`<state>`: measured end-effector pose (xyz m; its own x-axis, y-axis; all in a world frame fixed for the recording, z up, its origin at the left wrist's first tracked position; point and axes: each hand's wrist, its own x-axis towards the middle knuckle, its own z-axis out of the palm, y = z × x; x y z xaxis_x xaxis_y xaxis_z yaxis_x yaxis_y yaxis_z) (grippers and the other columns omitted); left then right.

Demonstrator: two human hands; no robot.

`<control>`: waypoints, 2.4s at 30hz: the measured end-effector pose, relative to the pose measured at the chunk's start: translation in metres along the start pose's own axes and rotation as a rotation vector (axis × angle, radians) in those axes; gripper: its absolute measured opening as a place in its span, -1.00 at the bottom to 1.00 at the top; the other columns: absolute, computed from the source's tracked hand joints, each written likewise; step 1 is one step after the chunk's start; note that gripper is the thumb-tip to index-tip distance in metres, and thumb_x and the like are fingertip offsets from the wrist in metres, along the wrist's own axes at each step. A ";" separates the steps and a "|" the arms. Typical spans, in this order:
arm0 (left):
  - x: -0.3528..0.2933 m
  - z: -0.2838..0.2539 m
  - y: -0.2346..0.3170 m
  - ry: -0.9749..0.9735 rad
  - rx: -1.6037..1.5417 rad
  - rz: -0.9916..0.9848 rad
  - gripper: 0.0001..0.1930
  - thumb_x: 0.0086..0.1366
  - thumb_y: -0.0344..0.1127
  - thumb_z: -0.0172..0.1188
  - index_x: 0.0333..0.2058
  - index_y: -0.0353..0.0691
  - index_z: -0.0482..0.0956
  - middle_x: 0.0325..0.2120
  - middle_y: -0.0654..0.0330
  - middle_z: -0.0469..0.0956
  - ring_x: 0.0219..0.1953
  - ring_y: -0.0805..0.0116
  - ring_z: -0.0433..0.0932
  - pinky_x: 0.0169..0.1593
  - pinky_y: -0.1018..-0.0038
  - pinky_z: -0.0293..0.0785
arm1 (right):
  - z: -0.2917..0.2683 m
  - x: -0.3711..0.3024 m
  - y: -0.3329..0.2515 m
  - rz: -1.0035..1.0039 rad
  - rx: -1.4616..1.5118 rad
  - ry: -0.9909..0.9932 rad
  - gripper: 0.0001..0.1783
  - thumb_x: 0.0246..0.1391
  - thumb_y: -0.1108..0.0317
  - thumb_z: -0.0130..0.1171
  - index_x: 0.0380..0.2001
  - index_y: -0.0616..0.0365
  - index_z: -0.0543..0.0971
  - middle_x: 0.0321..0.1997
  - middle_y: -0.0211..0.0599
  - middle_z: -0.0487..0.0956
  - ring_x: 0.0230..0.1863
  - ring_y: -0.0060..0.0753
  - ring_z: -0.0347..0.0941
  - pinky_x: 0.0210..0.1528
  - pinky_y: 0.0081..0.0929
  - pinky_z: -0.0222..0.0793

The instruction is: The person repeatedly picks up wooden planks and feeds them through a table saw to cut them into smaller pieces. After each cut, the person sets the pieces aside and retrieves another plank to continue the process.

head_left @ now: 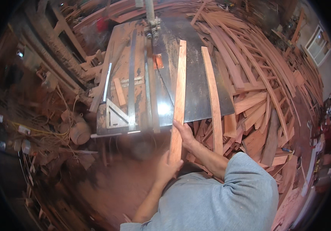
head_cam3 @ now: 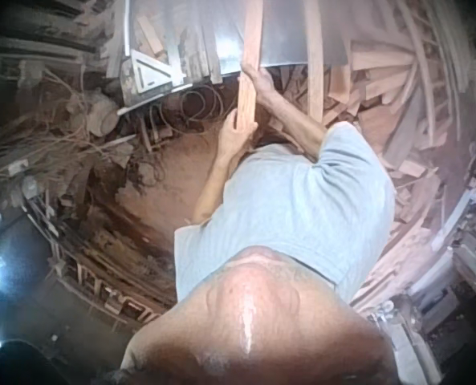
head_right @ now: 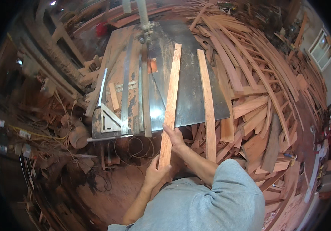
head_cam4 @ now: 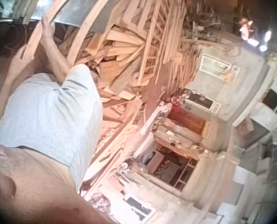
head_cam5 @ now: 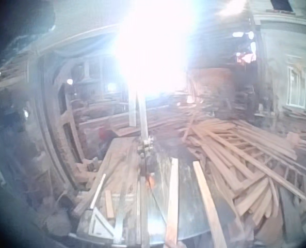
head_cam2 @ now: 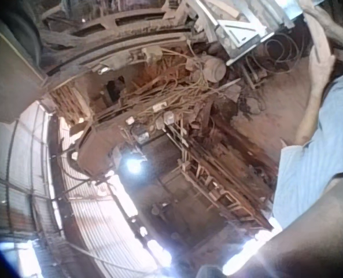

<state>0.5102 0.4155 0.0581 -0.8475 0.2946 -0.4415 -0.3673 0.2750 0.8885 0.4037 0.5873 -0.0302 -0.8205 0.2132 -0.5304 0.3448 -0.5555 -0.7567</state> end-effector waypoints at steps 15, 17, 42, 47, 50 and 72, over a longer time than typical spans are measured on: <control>-0.172 -0.025 -0.176 -0.021 -0.378 -0.183 -0.39 0.31 -0.30 0.36 0.28 -0.40 0.40 0.11 0.01 0.56 0.16 0.28 0.52 0.20 0.38 0.45 | -0.029 -0.033 -0.039 -0.879 -1.196 0.279 -0.26 0.21 0.06 0.29 0.26 0.37 0.34 0.28 0.15 0.43 0.33 0.08 0.35 0.40 -0.14 0.25; -0.185 -0.020 -0.193 0.029 -0.346 -0.247 -0.41 0.33 -0.29 0.34 0.26 -0.41 0.42 0.09 0.02 0.58 0.13 0.29 0.55 0.18 0.39 0.47 | -0.085 0.037 -0.068 -1.008 -1.560 0.549 -0.40 0.21 -0.03 0.24 -0.04 0.40 0.52 0.41 0.23 0.27 0.40 0.31 0.21 0.42 0.08 0.19; -0.157 0.027 -0.097 0.592 0.178 -0.278 -0.46 0.13 -0.32 0.48 0.08 -0.29 0.55 -0.18 0.03 0.70 -0.18 0.30 0.68 -0.08 0.38 0.60 | -0.003 0.088 -0.074 -0.152 -0.542 -0.033 -0.27 0.33 -0.22 0.16 0.01 0.35 0.35 0.12 0.08 0.50 0.17 -0.16 0.49 0.21 -0.19 0.51; -0.202 0.033 -0.160 0.413 0.056 -0.433 -0.52 0.24 -0.25 0.41 0.09 -0.29 0.56 -0.20 0.04 0.70 -0.16 0.31 0.68 -0.07 0.37 0.60 | -0.010 0.079 -0.055 -0.386 -0.591 0.040 -0.32 0.39 -0.06 0.14 0.20 0.41 0.39 0.24 0.08 0.49 0.30 -0.24 0.43 0.31 -0.29 0.40; -0.257 0.046 -0.227 0.338 0.058 -0.359 -0.63 0.39 -0.21 0.25 0.07 -0.31 0.59 -0.23 0.08 0.70 -0.14 0.36 0.64 -0.04 0.40 0.55 | 0.001 0.059 -0.035 -0.383 -0.614 0.009 -0.25 0.36 -0.04 0.12 0.36 0.34 0.33 0.38 0.08 0.43 0.40 -0.15 0.34 0.43 -0.27 0.23; -0.140 0.050 -0.149 0.445 -0.169 -0.352 -0.64 0.49 -0.13 0.15 -0.06 -0.37 0.65 -0.24 0.04 0.68 -0.17 0.34 0.61 -0.07 0.39 0.52 | 0.068 0.174 -0.039 -0.717 -0.923 0.108 -0.42 0.39 0.17 -0.06 0.33 0.33 0.36 0.46 0.04 0.32 0.44 0.05 0.28 0.46 -0.22 0.16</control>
<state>0.7027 0.3790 -0.0190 -0.7296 -0.2101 -0.6508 -0.6803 0.1264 0.7219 0.2167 0.5913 -0.0668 -0.9337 0.3321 0.1337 0.0555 0.5033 -0.8623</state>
